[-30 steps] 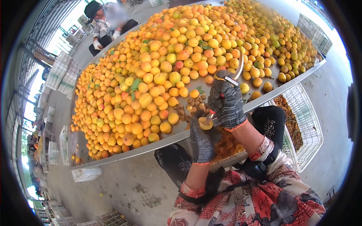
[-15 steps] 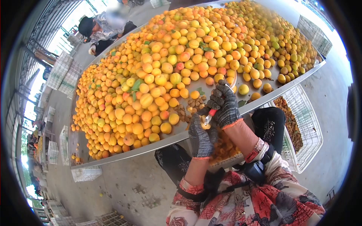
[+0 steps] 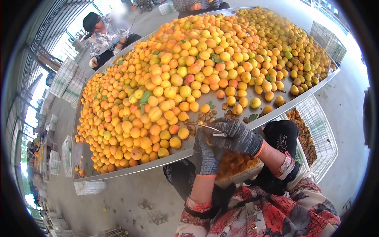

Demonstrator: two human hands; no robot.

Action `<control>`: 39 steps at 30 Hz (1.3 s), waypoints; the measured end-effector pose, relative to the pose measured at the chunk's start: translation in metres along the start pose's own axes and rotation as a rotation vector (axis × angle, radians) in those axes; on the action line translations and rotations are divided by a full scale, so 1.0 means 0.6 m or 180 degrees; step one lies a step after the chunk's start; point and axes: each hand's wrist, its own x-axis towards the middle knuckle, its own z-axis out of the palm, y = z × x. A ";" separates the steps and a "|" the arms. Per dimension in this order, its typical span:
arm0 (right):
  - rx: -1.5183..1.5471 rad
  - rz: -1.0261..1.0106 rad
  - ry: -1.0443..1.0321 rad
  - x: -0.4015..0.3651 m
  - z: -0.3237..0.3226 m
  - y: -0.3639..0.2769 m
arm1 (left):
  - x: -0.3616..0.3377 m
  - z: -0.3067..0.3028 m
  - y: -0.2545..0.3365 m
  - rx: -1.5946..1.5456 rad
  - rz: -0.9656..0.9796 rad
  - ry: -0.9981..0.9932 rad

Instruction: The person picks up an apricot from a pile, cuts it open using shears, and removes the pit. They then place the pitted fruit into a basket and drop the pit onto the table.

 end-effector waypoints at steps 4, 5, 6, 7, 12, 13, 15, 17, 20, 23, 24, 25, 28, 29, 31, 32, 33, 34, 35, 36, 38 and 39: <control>0.0312 0.0253 0.0128 -0.029 0.026 0.019 | -0.030 0.010 0.002 -0.0034 -0.0360 0.0372; 0.0723 0.0578 0.0194 -0.032 0.028 0.022 | -0.030 -0.008 -0.010 0.1271 0.0411 0.0145; 0.0707 0.0577 0.0207 -0.032 0.027 0.021 | -0.036 -0.016 -0.015 0.2552 0.1201 -0.0094; 0.0995 0.1028 0.0316 -0.031 0.028 0.018 | -0.045 -0.023 -0.018 0.2544 0.1197 -0.0110; 0.2533 0.1786 0.0855 -0.017 0.035 0.078 | -0.086 -0.056 -0.019 0.3875 0.1883 -0.1028; 0.2524 0.1788 0.0873 -0.019 0.036 0.108 | -0.088 -0.054 -0.016 0.3870 0.1884 -0.1048; 0.2854 0.2171 0.1093 0.000 0.010 0.138 | -0.102 -0.039 0.000 0.3424 0.1092 -0.0996; 0.1711 0.2038 0.0984 0.014 -0.039 0.142 | -0.095 -0.052 -0.005 0.3395 0.1142 -0.0918; -0.0064 0.1894 0.0779 0.030 -0.089 0.184 | -0.095 -0.032 0.012 0.3421 0.1300 -0.0854; -0.0516 0.1886 0.0467 0.051 -0.113 0.199 | -0.091 -0.022 0.012 0.3297 0.1195 -0.0815; -0.0864 0.1743 0.0191 0.057 -0.113 0.207 | -0.090 -0.021 0.010 0.3128 0.1008 -0.0763; -0.0865 0.1741 0.0189 0.063 -0.111 0.215 | -0.089 -0.019 0.006 0.3125 0.1009 -0.0760; -0.1620 0.1867 -0.0382 0.087 -0.097 0.228 | -0.083 -0.011 0.004 0.2681 0.0797 -0.0628; -0.1620 0.1866 -0.0386 0.090 -0.097 0.228 | -0.086 -0.005 0.007 0.2494 0.0656 -0.0575; -0.1582 0.2026 -0.0403 0.096 -0.097 0.230 | -0.087 0.001 0.010 0.2304 0.0516 -0.0510; -0.1579 0.2019 -0.0412 0.096 -0.096 0.230 | -0.087 0.001 0.011 0.2368 0.0639 -0.0553; -0.1598 0.1967 -0.0410 0.094 -0.097 0.230 | -0.087 0.001 0.013 0.2434 0.0764 -0.0602; -0.1621 0.1914 -0.0402 0.093 -0.098 0.229 | -0.084 -0.003 0.011 0.2435 0.0772 -0.0604; -0.1623 0.1907 -0.0399 0.091 -0.097 0.228 | -0.077 -0.012 0.008 0.2539 0.0757 -0.0621; -0.1465 0.1863 -0.0458 0.088 -0.095 0.226 | -0.071 -0.019 0.003 0.2643 0.0739 -0.0635; -0.1311 0.1808 -0.0520 0.082 -0.094 0.223 | -0.062 -0.027 -0.005 0.2842 0.0993 -0.0629; -0.1246 0.1800 -0.0428 0.080 -0.095 0.222 | -0.060 -0.027 -0.006 0.3042 0.1252 -0.0620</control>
